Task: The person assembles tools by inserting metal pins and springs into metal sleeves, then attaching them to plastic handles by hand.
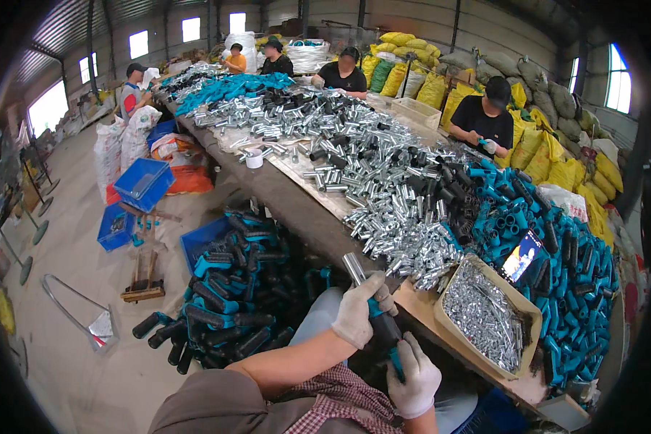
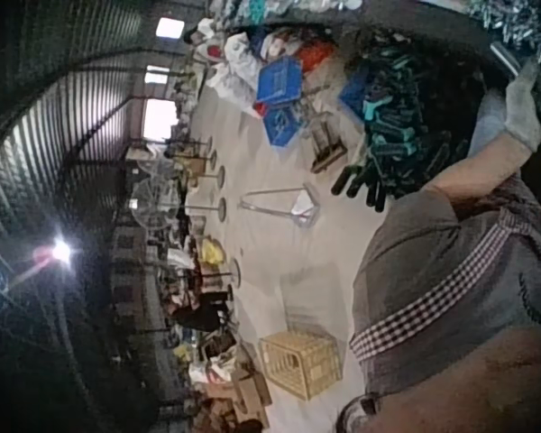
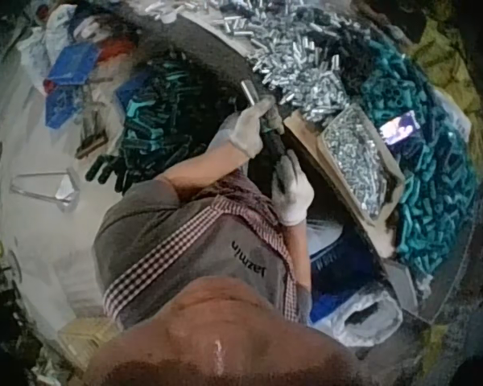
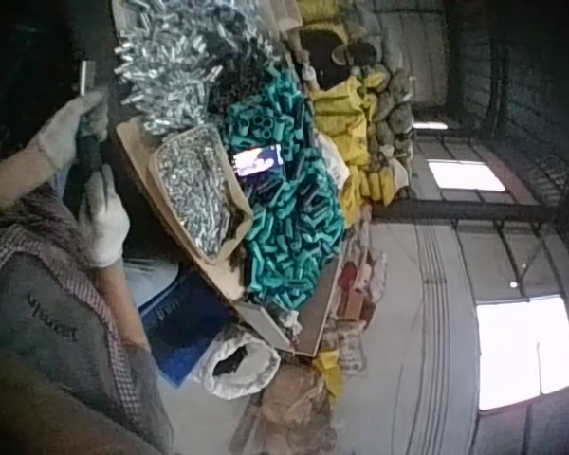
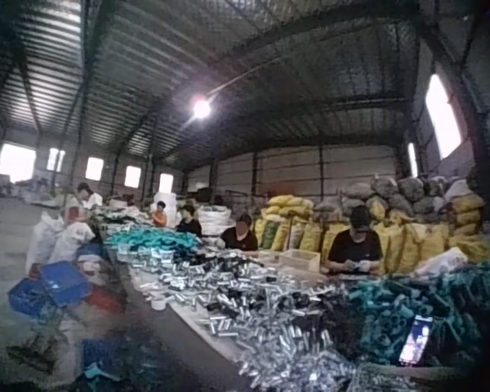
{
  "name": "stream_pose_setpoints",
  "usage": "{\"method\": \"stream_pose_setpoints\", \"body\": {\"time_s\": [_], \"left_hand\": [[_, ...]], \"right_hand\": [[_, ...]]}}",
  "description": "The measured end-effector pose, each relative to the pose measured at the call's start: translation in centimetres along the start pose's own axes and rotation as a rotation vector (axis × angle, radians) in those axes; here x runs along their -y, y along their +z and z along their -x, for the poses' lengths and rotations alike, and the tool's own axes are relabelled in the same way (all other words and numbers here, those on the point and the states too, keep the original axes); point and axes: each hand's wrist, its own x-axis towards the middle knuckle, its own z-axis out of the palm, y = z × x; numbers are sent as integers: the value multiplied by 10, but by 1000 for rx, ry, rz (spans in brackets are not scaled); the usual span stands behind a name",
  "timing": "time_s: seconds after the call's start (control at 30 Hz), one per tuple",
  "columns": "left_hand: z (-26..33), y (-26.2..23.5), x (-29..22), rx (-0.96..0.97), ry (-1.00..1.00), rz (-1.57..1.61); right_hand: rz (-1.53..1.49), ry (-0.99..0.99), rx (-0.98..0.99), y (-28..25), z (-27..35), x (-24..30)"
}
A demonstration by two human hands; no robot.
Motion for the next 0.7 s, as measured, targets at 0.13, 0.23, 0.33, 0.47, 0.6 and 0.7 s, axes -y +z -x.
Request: {"method": "stream_pose_setpoints", "body": {"time_s": [0.13,0.23,0.33,0.47,0.6,0.7], "left_hand": [[5,1,-7,37,26,53],[24,27,-19,444,114,-184],[20,21,-26,912,-346,-187],[10,14,-71,861,-140,-415],[25,14,-56,790,-56,-181],[23,33,-40,680,279,-67]], "right_hand": [[-931,821,-8,12,9,-1],[-1796,1135,172,34,30,-22],[-2127,1381,416,71,51,-21],[-1813,1056,328,29,45,-21],[-1381,1016,8,32,44,-32],[-1612,1102,280,52,45,-19]]}}
